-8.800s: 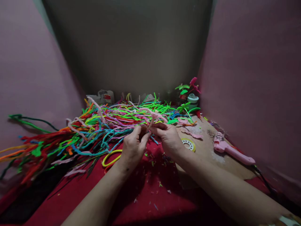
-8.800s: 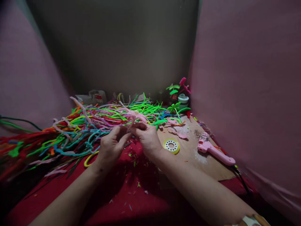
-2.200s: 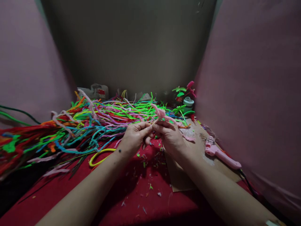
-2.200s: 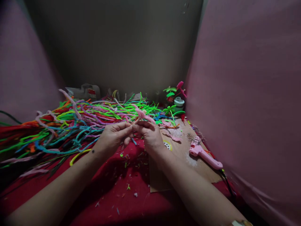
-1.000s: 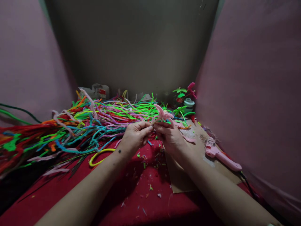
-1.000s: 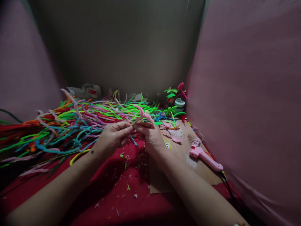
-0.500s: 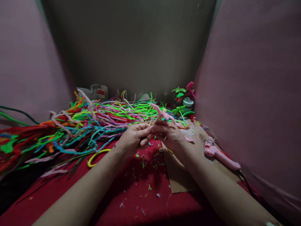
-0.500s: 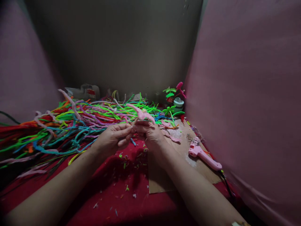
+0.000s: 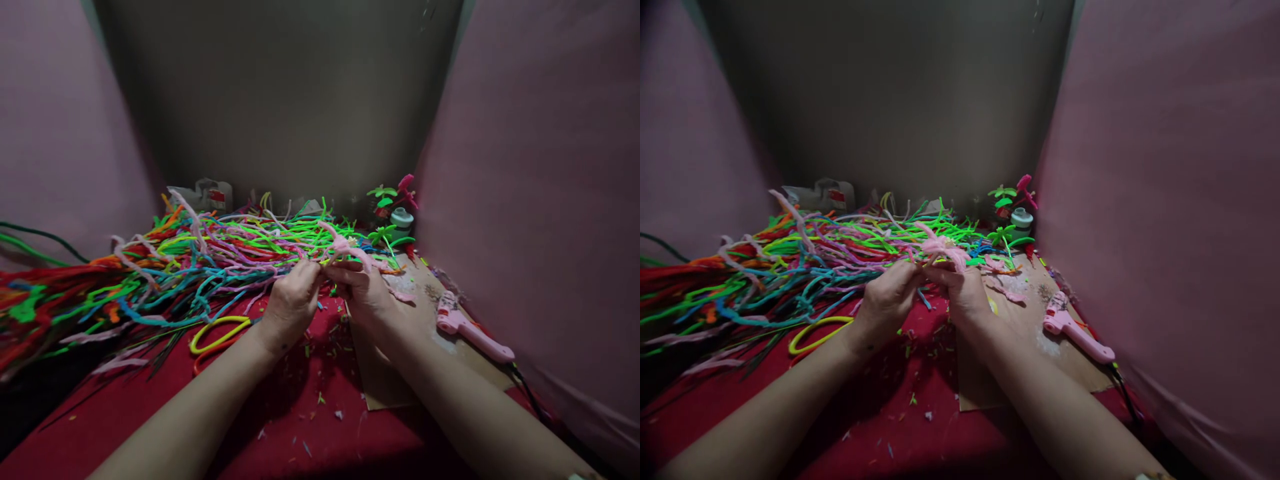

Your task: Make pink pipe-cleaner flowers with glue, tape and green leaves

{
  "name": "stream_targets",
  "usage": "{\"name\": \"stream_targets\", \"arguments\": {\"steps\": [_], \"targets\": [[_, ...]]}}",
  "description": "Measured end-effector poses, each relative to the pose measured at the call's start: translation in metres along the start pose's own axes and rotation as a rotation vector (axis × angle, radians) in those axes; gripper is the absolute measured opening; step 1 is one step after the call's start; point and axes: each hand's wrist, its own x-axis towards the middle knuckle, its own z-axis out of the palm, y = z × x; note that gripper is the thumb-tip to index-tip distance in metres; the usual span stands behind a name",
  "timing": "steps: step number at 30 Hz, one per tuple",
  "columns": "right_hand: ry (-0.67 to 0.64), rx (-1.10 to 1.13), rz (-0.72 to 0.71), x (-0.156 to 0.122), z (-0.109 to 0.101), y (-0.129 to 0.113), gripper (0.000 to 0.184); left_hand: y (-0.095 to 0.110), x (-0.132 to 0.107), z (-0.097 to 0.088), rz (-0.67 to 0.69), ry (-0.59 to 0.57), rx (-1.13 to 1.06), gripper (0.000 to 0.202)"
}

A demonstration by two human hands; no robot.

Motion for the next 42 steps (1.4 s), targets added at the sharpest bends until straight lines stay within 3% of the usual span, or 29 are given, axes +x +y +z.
{"name": "stream_targets", "arguments": {"steps": [4,7,10,18,24,26,28,32,35,38,42], "targets": [[-0.057,0.094,0.03,-0.003,0.002,-0.007,0.008,0.006,0.004,-0.005,-0.184,0.016,-0.14,0.015],[-0.07,0.088,0.036,-0.002,0.001,-0.01,0.011,0.012,0.009,-0.009,-0.411,-0.037,-0.357,0.015],[-0.05,0.076,0.057,0.0,-0.001,-0.009,0.015,0.016,0.011,-0.013,-0.551,-0.089,-0.539,0.017],[-0.075,0.118,0.105,-0.001,0.001,-0.012,0.02,0.015,0.011,-0.016,-0.657,-0.121,-0.779,0.024],[-0.146,0.126,0.15,-0.001,0.0,-0.012,0.022,0.009,0.012,-0.012,-0.807,-0.239,-1.073,0.022],[-0.122,0.134,0.116,0.001,-0.001,-0.008,0.019,0.011,0.012,-0.01,-0.797,-0.251,-0.995,0.022],[-0.086,0.139,0.086,0.002,-0.002,-0.005,0.019,0.012,0.011,-0.007,-0.698,-0.201,-0.763,0.021],[-0.042,0.113,0.066,0.002,-0.002,-0.001,0.018,0.008,0.004,0.0,-0.259,0.013,-0.168,0.007],[-0.062,0.082,0.043,0.001,-0.001,-0.002,0.016,0.002,0.0,0.003,-0.042,0.05,0.013,0.012],[-0.105,0.055,-0.006,0.0,-0.001,-0.006,0.015,0.001,0.0,0.003,-0.092,0.049,-0.03,0.014],[-0.149,0.033,-0.03,0.001,0.0,-0.011,0.017,0.007,0.005,0.0,-0.369,0.01,-0.289,0.014]]}}
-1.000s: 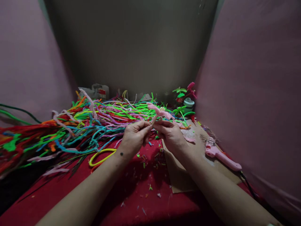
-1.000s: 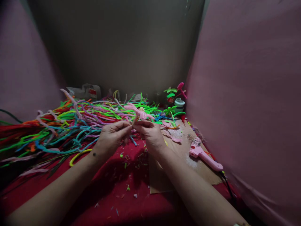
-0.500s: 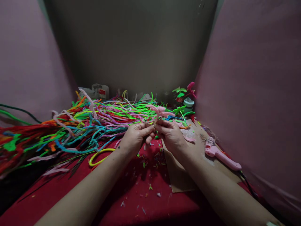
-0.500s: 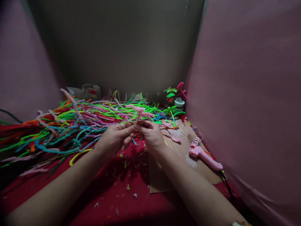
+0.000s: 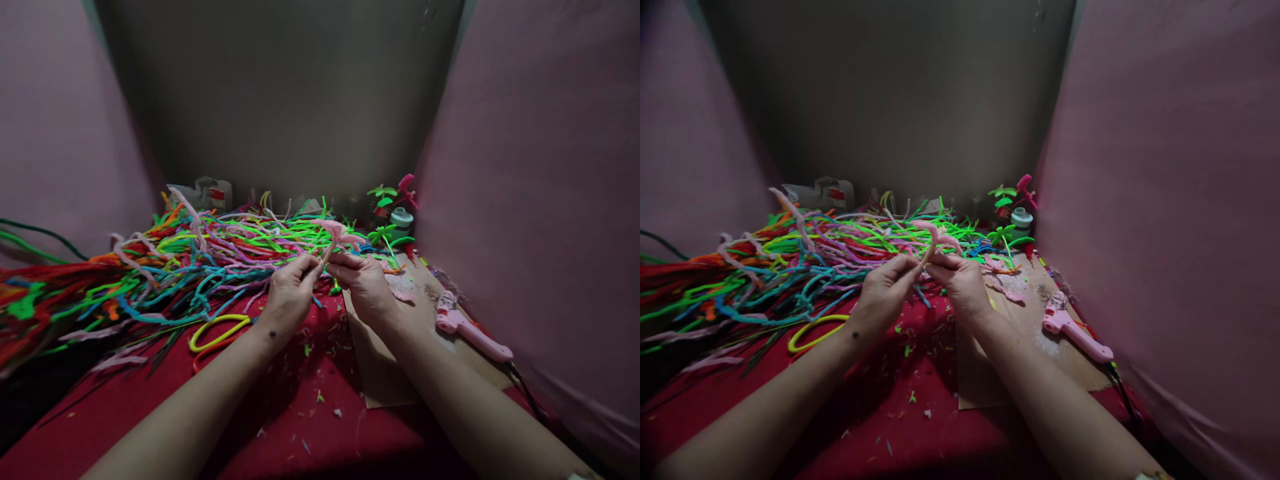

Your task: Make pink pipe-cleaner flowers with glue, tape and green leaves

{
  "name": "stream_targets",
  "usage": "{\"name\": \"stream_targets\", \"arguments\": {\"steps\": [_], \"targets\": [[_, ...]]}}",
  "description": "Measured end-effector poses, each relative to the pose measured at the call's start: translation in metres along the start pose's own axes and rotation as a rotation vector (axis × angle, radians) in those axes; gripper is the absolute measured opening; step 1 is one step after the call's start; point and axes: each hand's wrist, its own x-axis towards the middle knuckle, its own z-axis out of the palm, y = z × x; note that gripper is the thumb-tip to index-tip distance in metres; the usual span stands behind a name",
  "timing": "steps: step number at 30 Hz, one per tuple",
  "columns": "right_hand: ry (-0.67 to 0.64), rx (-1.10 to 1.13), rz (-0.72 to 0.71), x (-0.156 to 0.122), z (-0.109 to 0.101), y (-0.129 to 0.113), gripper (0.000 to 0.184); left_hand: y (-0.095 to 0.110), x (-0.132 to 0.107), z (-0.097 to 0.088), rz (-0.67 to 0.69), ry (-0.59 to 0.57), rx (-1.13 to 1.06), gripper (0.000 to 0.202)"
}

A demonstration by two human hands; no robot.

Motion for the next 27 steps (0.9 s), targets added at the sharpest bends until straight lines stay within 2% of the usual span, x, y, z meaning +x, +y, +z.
{"name": "stream_targets", "arguments": {"steps": [5,9,15,24,27], "targets": [[0.072,0.014,0.082,-0.001,0.003,-0.005,0.018,0.014,0.002,-0.005,-0.3,-0.131,-0.453,0.018],[0.101,0.049,0.16,0.001,-0.001,-0.006,0.02,0.017,0.003,-0.009,-0.441,-0.235,-0.694,0.021],[-0.003,0.081,0.213,0.006,-0.012,-0.004,0.019,0.014,0.004,-0.01,-0.463,-0.316,-0.765,0.019],[-0.025,0.094,0.193,0.003,-0.008,-0.004,0.015,0.009,0.002,-0.01,-0.461,-0.387,-0.742,0.025],[0.025,0.064,0.174,0.001,-0.005,-0.005,0.016,0.011,0.001,-0.007,-0.434,-0.345,-0.639,0.028]]}}
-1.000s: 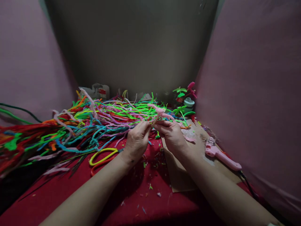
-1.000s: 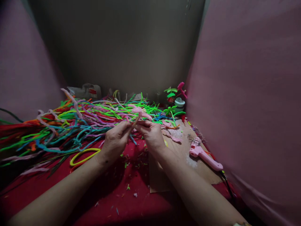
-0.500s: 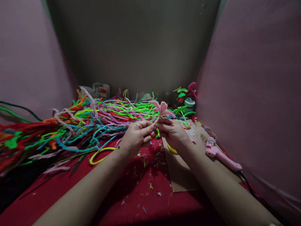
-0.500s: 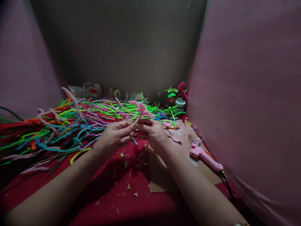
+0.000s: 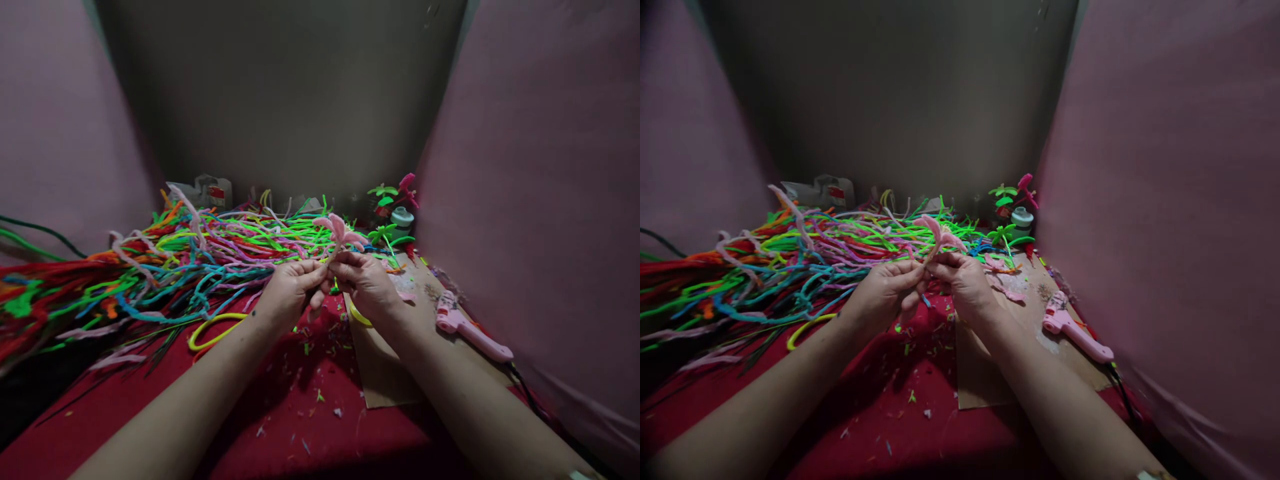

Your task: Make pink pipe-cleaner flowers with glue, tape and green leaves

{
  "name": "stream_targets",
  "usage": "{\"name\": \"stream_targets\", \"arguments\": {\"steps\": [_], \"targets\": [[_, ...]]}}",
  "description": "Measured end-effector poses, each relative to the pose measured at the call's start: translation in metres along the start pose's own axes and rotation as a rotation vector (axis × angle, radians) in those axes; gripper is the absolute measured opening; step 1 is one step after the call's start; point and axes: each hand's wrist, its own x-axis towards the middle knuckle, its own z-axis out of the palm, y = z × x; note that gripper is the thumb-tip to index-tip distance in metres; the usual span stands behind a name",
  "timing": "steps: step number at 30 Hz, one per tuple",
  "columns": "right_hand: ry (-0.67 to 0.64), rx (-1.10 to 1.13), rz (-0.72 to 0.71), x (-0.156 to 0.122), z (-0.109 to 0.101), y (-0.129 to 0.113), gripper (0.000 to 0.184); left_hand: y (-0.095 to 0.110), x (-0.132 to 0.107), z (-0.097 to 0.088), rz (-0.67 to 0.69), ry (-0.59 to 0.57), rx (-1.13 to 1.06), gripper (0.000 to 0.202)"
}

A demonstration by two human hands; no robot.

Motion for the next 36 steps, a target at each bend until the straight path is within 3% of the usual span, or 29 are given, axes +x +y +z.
{"name": "stream_targets", "arguments": {"steps": [3,6,10,13,19,25,32,36], "targets": [[0.042,-0.037,-0.052,-0.002,0.003,-0.001,0.015,-0.003,0.0,0.005,0.139,0.172,0.268,0.021],[0.088,-0.091,-0.112,-0.005,0.007,-0.004,0.016,-0.008,0.0,0.006,0.406,0.309,0.611,0.011],[0.053,-0.216,-0.246,-0.012,0.012,-0.01,0.01,-0.008,-0.001,0.003,0.744,0.337,0.907,0.009],[-0.009,-0.255,-0.382,-0.019,0.016,-0.017,0.003,-0.002,-0.006,0.004,0.811,0.344,0.885,0.011],[-0.062,-0.338,-0.393,-0.027,0.019,-0.033,0.003,0.015,-0.018,0.011,0.609,0.297,0.663,0.013],[-0.07,-0.244,-0.314,-0.028,0.024,-0.042,0.007,0.026,-0.024,0.015,0.345,0.157,0.242,0.019],[-0.021,-0.103,-0.133,-0.027,0.027,-0.041,0.011,0.033,-0.025,0.011,0.1,0.011,-0.054,0.02],[0.014,-0.098,-0.129,-0.027,0.022,-0.036,0.009,0.031,-0.023,0.009,0.033,-0.062,-0.158,0.019]]}}
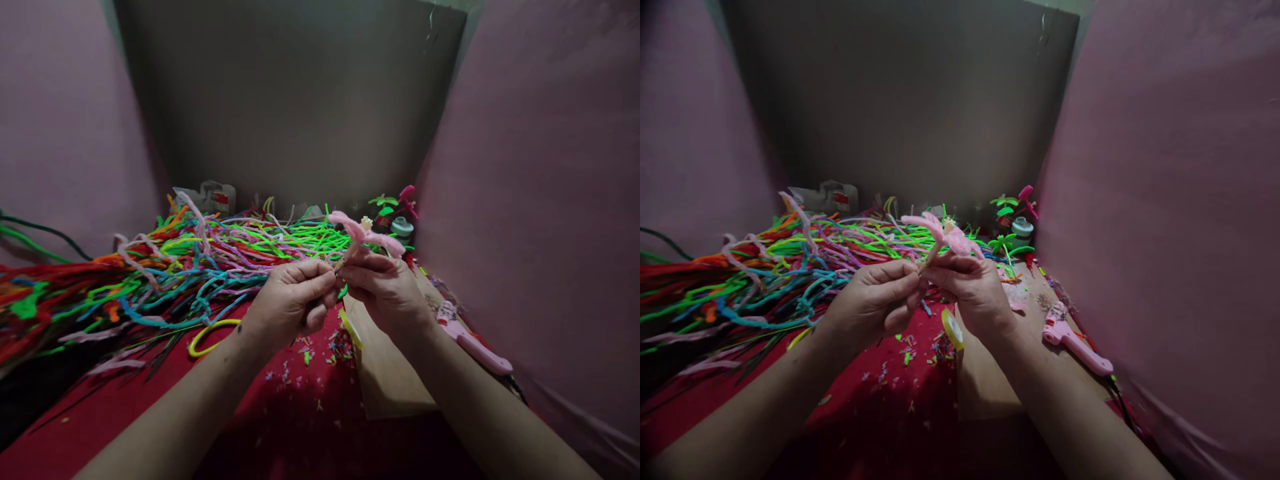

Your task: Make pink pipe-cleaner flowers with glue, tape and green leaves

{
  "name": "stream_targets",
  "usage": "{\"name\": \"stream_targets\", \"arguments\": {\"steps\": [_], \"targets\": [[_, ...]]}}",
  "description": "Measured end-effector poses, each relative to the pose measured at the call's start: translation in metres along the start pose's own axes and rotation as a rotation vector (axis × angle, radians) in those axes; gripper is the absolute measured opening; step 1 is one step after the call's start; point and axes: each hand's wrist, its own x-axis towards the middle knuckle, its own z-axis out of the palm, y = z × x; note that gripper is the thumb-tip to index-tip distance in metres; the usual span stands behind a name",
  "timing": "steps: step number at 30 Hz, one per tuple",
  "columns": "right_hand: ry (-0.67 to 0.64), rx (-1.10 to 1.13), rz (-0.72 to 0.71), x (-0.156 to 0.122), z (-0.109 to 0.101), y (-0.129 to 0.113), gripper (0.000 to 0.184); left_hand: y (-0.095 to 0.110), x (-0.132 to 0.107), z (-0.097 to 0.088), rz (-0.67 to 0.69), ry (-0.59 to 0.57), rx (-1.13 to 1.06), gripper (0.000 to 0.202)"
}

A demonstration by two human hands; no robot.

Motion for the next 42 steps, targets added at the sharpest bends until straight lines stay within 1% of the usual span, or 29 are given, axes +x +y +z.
{"name": "stream_targets", "arguments": {"steps": [3,4,6,7,8,10,12,14,16,19,20,22,24,26,29,32,34,37,40,42], "targets": [[0.039,0.065,-0.041,-0.002,0.001,0.004,0.009,-0.002,0.0,0.002,0.041,0.008,0.104,0.023],[0.051,0.078,-0.047,-0.003,0.002,0.005,0.009,-0.003,0.0,0.003,0.077,0.034,0.176,0.023],[0.084,0.084,-0.054,-0.005,0.003,0.007,0.009,-0.006,0.0,0.006,0.178,0.12,0.346,0.016],[0.105,0.076,-0.061,-0.006,0.004,0.007,0.009,-0.008,0.0,0.007,0.251,0.171,0.439,0.013],[0.123,0.064,-0.075,-0.007,0.004,0.008,0.008,-0.01,0.0,0.008,0.337,0.22,0.54,0.014],[0.143,0.036,-0.111,-0.009,0.005,0.009,0.008,-0.015,-0.001,0.008,0.549,0.297,0.785,0.017],[0.125,0.0,-0.135,-0.011,0.005,0.009,0.008,-0.02,-0.002,0.006,0.775,0.336,1.051,0.012],[0.09,-0.059,-0.167,-0.013,0.004,0.008,0.009,-0.022,-0.003,0.004,0.936,0.338,1.261,0.01],[0.061,-0.157,-0.23,-0.015,0.004,0.005,0.009,-0.022,-0.005,0.002,1.015,0.343,1.384,0.012],[0.032,-0.304,-0.336,-0.018,0.004,-0.003,0.009,-0.016,-0.009,0.002,1.033,0.385,1.431,0.011],[0.022,-0.352,-0.359,-0.018,0.005,-0.006,0.009,-0.013,-0.01,0.003,1.023,0.398,1.403,0.01],[0.003,-0.439,-0.392,-0.02,0.007,-0.012,0.011,-0.007,-0.013,0.007,0.978,0.416,1.28,0.009],[-0.015,-0.48,-0.419,-0.022,0.01,-0.018,0.01,-0.001,-0.016,0.011,0.86,0.417,1.111,0.008],[-0.025,-0.445,-0.432,-0.023,0.013,-0.022,0.008,0.006,-0.02,0.016,0.698,0.386,0.936,0.009],[-0.027,-0.33,-0.417,-0.022,0.014,-0.023,0.006,0.016,-0.024,0.021,0.466,0.303,0.67,0.013],[-0.061,-0.232,-0.311,-0.02,0.014,-0.02,0.006,0.021,-0.025,0.019,0.281,0.191,0.404,0.014],[-0.084,-0.184,-0.244,-0.018,0.014,-0.019,0.008,0.023,-0.023,0.014,0.184,0.108,0.265,0.015],[-0.106,-0.099,-0.193,-0.017,0.015,-0.017,0.009,0.022,-0.02,0.007,0.055,0.004,0.082,0.022],[-0.161,-0.007,-0.119,-0.016,0.015,-0.016,0.009,0.021,-0.016,0.002,-0.086,-0.115,-0.115,0.021],[-0.215,0.016,-0.087,-0.014,0.015,-0.016,0.009,0.02,-0.014,-0.002,-0.155,-0.205,-0.214,0.018]]}}
